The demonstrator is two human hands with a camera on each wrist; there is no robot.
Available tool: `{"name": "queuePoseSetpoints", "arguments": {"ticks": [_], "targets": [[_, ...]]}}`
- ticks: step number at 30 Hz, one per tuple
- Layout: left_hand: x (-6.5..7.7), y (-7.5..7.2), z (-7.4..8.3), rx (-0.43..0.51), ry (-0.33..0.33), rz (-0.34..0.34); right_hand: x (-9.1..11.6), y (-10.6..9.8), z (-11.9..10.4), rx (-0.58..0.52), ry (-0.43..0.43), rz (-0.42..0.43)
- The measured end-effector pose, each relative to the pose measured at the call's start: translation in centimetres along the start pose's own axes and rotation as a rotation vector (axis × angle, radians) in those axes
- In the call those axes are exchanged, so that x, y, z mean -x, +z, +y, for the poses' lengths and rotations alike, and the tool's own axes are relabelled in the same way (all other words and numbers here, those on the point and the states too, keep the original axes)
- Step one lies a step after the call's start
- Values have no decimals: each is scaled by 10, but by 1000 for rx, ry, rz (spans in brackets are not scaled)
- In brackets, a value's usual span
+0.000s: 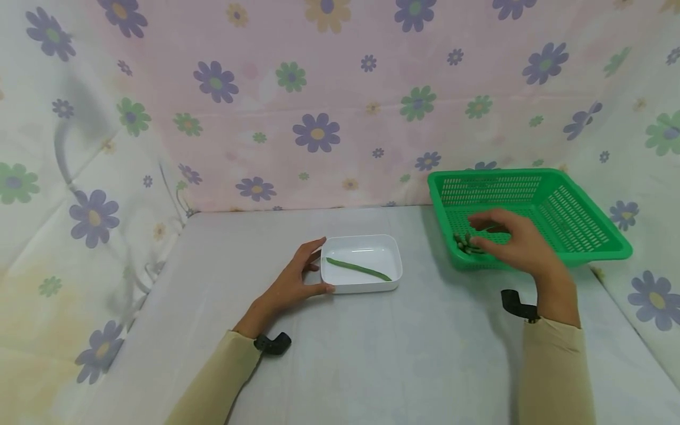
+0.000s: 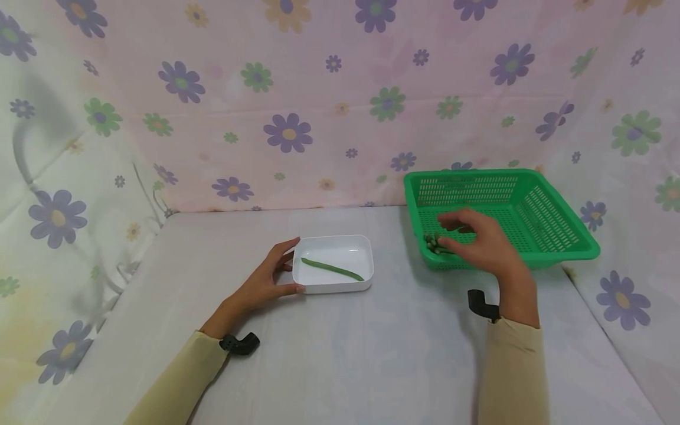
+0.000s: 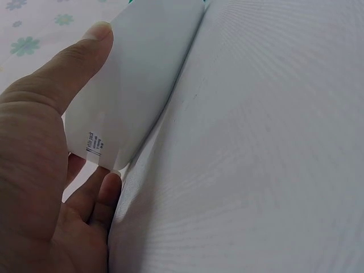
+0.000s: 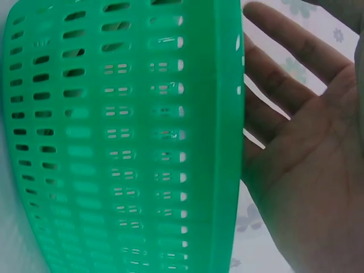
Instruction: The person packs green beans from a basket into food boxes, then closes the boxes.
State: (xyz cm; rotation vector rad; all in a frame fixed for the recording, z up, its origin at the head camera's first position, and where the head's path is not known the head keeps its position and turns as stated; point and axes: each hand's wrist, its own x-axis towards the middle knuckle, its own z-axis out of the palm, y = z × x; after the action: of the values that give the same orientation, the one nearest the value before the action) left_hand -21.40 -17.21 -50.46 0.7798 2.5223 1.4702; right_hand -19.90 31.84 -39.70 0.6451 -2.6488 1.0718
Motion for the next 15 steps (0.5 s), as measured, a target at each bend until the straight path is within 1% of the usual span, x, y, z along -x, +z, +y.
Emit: {"name": "queuePoseSetpoints", "arguments": {"ticks": [3, 7, 12, 15], "targets": [[0, 0, -2, -8, 3, 3, 1, -1, 3, 1, -4, -40], [0, 0, -4, 5, 8, 6, 0, 1, 7, -7, -15, -81], [-1, 0, -3, 15, 2, 4, -2, 3, 8, 15, -33, -88], [-1, 0, -1, 9, 0, 2, -2, 4, 8, 30, -9, -92]]}}
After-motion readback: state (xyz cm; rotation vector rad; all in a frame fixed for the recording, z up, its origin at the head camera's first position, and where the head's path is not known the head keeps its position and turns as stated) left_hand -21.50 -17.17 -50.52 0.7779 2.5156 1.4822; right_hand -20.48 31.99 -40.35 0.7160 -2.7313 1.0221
